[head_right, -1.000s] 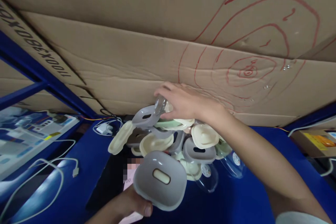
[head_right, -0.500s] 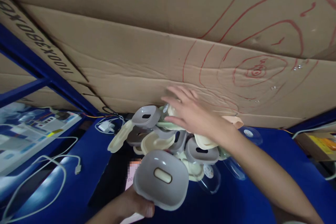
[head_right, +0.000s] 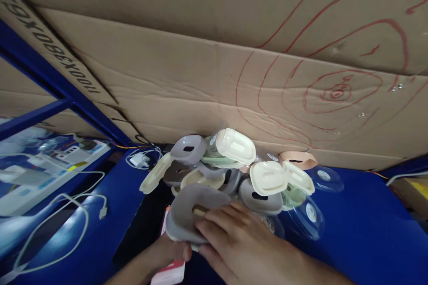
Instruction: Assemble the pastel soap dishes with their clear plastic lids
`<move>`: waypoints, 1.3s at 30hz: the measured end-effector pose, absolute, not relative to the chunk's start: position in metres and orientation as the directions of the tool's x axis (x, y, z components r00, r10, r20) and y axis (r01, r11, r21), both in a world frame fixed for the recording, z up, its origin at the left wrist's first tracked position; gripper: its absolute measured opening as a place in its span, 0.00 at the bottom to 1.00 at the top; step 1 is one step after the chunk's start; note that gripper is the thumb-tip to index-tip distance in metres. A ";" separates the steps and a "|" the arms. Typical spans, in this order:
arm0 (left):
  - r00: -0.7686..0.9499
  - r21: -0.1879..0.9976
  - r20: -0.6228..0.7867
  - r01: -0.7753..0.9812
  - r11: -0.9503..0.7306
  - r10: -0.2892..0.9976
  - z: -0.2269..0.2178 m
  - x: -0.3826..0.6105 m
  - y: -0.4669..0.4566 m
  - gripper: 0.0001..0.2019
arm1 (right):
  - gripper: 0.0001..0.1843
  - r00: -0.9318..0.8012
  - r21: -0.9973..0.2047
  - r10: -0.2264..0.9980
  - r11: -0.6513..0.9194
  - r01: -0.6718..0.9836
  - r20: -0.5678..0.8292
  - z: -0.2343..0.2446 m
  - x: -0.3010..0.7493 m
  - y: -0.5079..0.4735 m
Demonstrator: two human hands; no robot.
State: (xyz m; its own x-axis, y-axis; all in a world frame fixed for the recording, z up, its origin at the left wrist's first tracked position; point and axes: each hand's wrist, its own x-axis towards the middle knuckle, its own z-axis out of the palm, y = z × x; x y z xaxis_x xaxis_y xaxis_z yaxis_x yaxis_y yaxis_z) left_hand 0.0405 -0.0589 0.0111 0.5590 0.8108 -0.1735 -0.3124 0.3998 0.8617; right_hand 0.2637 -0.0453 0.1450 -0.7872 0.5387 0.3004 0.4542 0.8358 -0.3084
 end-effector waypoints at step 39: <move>0.542 0.781 -0.274 -0.357 0.513 0.794 0.021 0.049 -0.066 0.40 | 0.17 -0.915 -0.077 0.323 0.946 0.314 0.243 0.142 0.180 0.022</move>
State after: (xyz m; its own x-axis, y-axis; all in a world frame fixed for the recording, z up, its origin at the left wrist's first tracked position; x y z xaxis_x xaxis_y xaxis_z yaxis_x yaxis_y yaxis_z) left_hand 0.0487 -0.0657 0.0206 0.5422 0.7944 -0.2736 -0.3574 0.5128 0.7806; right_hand 0.1801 0.0221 0.1418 -0.9145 0.3231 0.2434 0.3137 0.9464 -0.0774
